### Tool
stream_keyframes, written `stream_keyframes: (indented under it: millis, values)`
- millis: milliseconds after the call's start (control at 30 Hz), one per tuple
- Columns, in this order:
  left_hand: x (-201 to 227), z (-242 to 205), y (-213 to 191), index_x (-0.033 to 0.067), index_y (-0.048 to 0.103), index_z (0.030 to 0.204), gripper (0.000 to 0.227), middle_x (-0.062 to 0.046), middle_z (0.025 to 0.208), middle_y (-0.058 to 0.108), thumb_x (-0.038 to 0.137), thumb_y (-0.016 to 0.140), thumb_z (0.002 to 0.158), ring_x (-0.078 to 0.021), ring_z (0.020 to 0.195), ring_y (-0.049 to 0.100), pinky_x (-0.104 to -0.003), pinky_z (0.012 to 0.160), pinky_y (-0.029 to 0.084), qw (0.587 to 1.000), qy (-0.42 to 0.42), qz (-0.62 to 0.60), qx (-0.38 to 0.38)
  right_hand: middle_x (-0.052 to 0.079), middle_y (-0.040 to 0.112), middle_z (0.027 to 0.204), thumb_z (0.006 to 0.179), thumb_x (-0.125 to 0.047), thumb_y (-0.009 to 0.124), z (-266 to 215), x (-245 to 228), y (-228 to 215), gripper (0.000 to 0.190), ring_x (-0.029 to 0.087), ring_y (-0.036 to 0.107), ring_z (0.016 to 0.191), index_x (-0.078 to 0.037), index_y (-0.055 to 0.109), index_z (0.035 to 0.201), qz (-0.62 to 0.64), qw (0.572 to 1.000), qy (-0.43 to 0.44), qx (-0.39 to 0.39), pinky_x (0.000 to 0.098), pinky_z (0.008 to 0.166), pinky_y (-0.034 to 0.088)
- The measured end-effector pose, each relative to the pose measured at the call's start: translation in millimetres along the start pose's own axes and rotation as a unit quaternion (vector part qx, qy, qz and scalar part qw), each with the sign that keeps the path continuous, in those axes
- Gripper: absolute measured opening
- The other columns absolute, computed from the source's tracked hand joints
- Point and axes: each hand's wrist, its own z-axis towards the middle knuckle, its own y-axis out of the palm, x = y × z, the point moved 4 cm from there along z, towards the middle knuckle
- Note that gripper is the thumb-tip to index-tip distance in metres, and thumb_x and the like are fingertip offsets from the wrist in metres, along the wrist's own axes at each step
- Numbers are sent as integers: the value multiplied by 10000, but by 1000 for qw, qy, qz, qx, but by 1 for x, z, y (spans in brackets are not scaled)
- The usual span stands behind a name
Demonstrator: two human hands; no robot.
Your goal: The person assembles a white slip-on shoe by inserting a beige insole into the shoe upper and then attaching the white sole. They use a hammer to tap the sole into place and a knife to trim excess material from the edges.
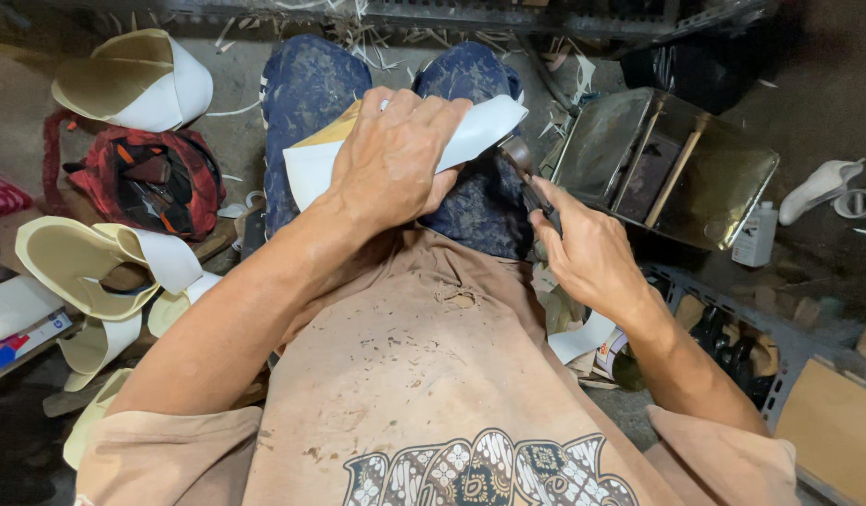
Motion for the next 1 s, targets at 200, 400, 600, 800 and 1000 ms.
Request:
stream_keyframes:
  millis: [200,400,600,800,1000]
  values:
    - [18,-17,14,75,549,1387,627,-107,1143,644,287,724,824,-286,1073,599,-512,1041,361,997,28,44,58,194,751,954,1035,-278,529,-6,15,-8,331,458,698,947,-113,642,1298,44,998,26,-44,548,791,534]
    - [3,-1,-4,82,560,1319,668,-87,1058,678,383,788,768,-319,915,596,-464,833,409,999,37,-15,34,-4,626,611,1064,-227,480,-4,-5,-13,201,205,604,557,-103,574,935,119,993,15,-21,353,670,477]
    - [-20,20,-1,139,610,1208,448,-89,1028,726,356,725,833,-377,851,618,-505,769,423,990,12,-139,-5,-14,600,601,1090,-194,489,25,3,10,209,162,589,500,-80,574,937,137,983,-51,109,330,620,485]
    - [1,0,-8,9,545,1394,780,-150,1312,607,444,821,808,-371,1327,492,-665,1169,226,999,-40,25,15,-5,607,663,1071,-236,490,28,0,6,263,132,584,542,-63,686,1047,178,982,-8,58,311,623,474]
    - [-1,-10,-15,32,540,1353,574,-152,1279,637,240,784,877,-359,1149,579,-574,1078,393,992,-24,-111,62,-5,627,675,1080,-240,500,24,-4,-3,250,133,616,557,-70,679,1042,151,988,-7,41,313,648,487]
